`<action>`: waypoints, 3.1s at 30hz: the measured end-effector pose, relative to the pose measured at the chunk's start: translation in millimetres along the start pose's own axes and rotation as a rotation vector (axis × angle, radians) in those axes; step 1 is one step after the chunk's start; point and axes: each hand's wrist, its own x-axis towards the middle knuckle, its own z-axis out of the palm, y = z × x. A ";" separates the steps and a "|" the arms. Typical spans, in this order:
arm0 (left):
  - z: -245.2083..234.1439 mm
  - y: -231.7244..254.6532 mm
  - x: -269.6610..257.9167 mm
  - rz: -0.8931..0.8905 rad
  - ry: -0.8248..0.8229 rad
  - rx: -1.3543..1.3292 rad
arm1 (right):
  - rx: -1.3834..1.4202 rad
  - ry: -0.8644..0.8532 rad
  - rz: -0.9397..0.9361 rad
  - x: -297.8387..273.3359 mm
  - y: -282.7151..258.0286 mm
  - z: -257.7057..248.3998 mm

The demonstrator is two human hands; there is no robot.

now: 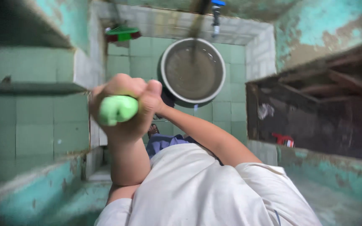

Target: Mopping a tiled bathroom floor using a green mop and a bucket of water.

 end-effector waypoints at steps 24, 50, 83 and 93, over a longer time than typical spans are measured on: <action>45.3 8.2 -99.6 0.352 0.067 0.289 | 0.039 -0.578 0.102 -33.7 12.4 -31.8; -67.0 -167.0 98.6 0.333 -0.162 0.227 | -0.008 -0.164 0.136 238.0 106.5 -110.1; 187.2 -128.8 41.1 0.131 -0.662 0.292 | 0.192 0.114 0.193 53.0 18.4 -203.5; 50.4 -74.9 86.4 0.259 -0.590 0.505 | -0.080 0.248 -0.008 85.1 -26.9 -101.7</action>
